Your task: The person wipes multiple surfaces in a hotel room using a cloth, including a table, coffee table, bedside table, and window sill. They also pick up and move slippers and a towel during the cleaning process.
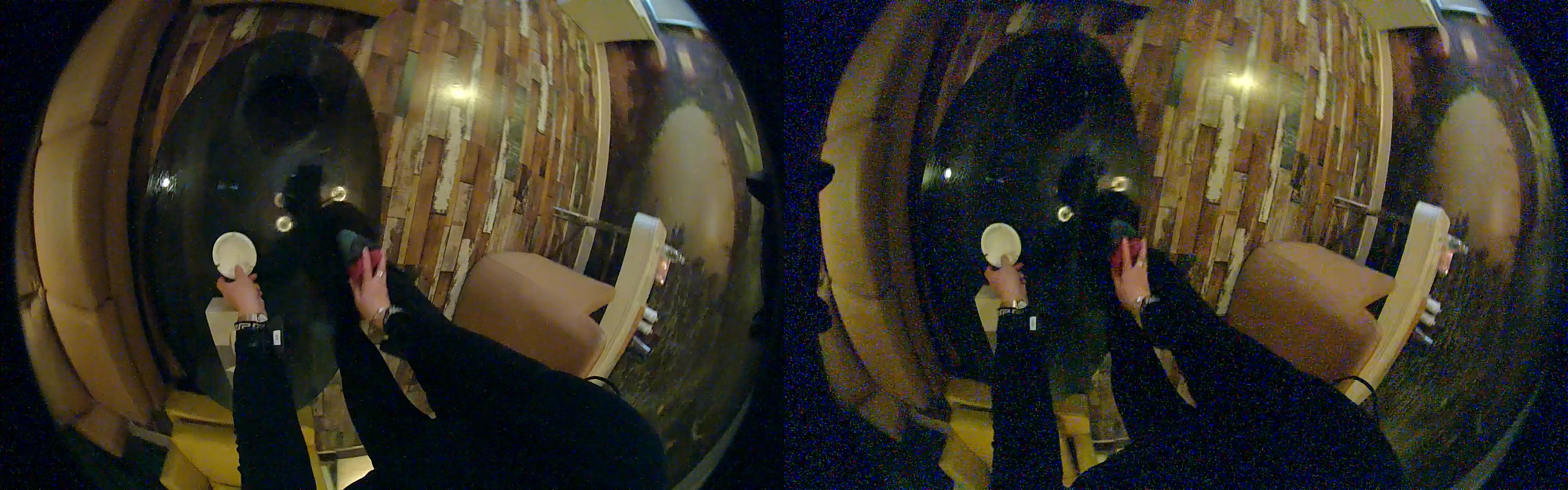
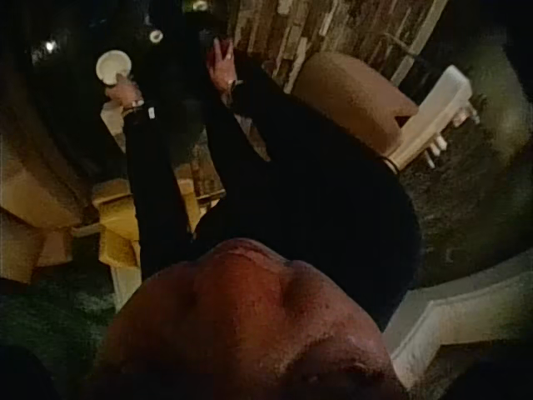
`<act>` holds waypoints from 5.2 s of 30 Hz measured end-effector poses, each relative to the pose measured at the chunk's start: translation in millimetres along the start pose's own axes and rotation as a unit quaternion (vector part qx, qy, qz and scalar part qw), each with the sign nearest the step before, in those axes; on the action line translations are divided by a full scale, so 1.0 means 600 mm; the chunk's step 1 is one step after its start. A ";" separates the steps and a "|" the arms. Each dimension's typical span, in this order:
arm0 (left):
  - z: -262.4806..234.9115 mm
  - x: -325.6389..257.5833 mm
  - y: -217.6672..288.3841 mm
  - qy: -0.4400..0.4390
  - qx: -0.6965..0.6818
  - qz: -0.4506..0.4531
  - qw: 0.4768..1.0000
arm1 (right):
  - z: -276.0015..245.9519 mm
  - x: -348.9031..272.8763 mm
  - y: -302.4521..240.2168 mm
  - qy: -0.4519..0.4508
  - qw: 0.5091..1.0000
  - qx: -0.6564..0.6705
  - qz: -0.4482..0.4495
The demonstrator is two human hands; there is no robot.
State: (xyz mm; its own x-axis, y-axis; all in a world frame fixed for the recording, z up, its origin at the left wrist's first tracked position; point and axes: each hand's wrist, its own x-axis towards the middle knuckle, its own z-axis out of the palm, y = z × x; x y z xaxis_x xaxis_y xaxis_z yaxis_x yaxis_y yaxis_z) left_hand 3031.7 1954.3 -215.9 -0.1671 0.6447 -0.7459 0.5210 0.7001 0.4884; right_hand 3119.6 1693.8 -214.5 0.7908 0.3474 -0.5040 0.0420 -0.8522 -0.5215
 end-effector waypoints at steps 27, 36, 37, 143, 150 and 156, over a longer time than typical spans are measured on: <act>0.058 -0.531 -0.014 -0.394 0.164 0.039 0.903 | -0.502 -0.197 0.178 -0.041 0.941 0.335 -0.032; 0.395 -0.754 0.129 -0.557 0.184 0.116 0.802 | -0.814 -0.107 0.349 0.272 0.911 0.309 0.013; 0.424 -0.775 0.139 -0.563 0.186 0.106 0.798 | -0.838 -0.100 0.367 0.289 0.910 0.297 0.026; 1.576 -2.403 -0.724 -0.618 0.440 0.588 -0.280 | -1.367 -0.576 1.534 0.538 0.641 0.100 0.537; 1.603 -2.451 -0.708 -0.660 0.433 0.573 -0.219 | -1.238 -0.816 1.636 0.400 0.339 0.088 0.847; 1.651 -2.408 -0.655 -0.632 0.451 0.610 -0.159 | -1.413 -0.445 1.675 0.499 0.506 0.039 0.702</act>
State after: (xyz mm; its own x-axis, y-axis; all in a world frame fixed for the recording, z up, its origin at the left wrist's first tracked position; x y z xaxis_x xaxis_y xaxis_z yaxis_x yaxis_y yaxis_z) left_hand 3897.8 443.7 221.1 -0.0144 -0.9919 -0.1259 -0.7809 -0.0675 0.6210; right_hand 3468.3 412.9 -20.8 -0.0772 -0.9835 0.1635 -0.9830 0.0477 -0.1772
